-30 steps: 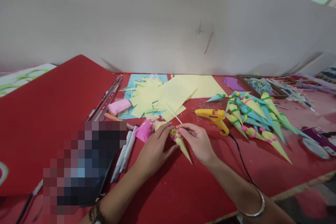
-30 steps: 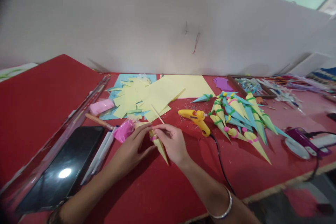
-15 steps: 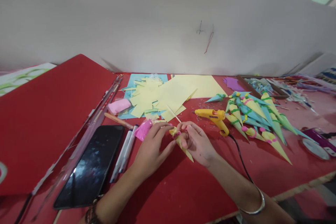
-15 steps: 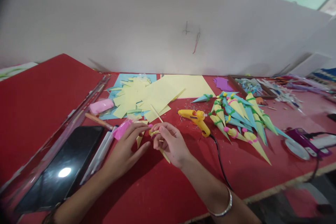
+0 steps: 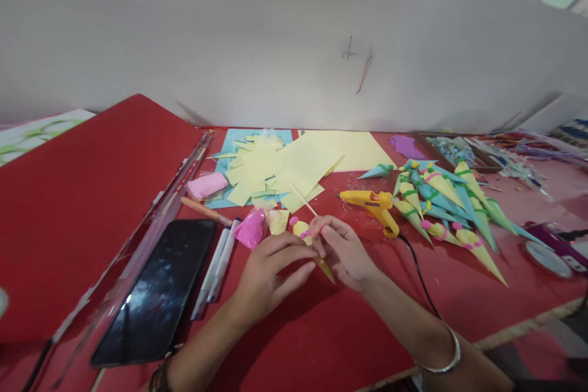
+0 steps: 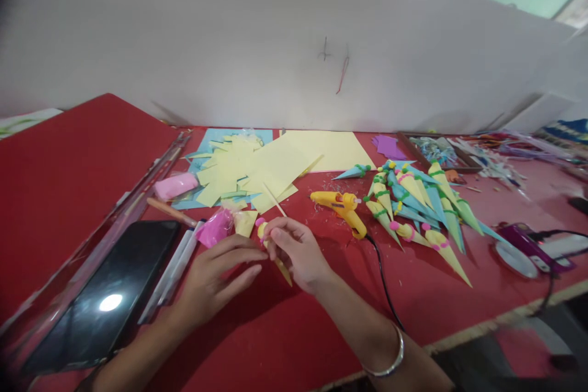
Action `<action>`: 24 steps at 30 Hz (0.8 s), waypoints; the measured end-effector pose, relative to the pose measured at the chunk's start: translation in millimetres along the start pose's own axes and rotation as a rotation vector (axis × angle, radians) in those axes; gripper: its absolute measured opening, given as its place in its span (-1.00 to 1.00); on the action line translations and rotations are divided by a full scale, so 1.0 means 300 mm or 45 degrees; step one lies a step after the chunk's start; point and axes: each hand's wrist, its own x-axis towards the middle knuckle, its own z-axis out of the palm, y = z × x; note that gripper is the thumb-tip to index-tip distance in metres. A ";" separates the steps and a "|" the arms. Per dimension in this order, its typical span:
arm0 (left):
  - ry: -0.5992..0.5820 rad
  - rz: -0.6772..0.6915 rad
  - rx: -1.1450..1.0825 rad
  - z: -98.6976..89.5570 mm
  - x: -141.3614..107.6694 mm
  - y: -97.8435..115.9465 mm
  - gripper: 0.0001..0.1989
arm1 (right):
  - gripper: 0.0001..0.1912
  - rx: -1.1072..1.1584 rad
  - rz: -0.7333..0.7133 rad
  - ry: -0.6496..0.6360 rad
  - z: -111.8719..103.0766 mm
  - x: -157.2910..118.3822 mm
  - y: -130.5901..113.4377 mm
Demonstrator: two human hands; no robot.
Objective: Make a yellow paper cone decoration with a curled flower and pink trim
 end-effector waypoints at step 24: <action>-0.391 -0.805 0.479 0.035 0.004 -0.024 -0.64 | -0.90 -0.348 0.067 0.153 -0.012 0.018 0.027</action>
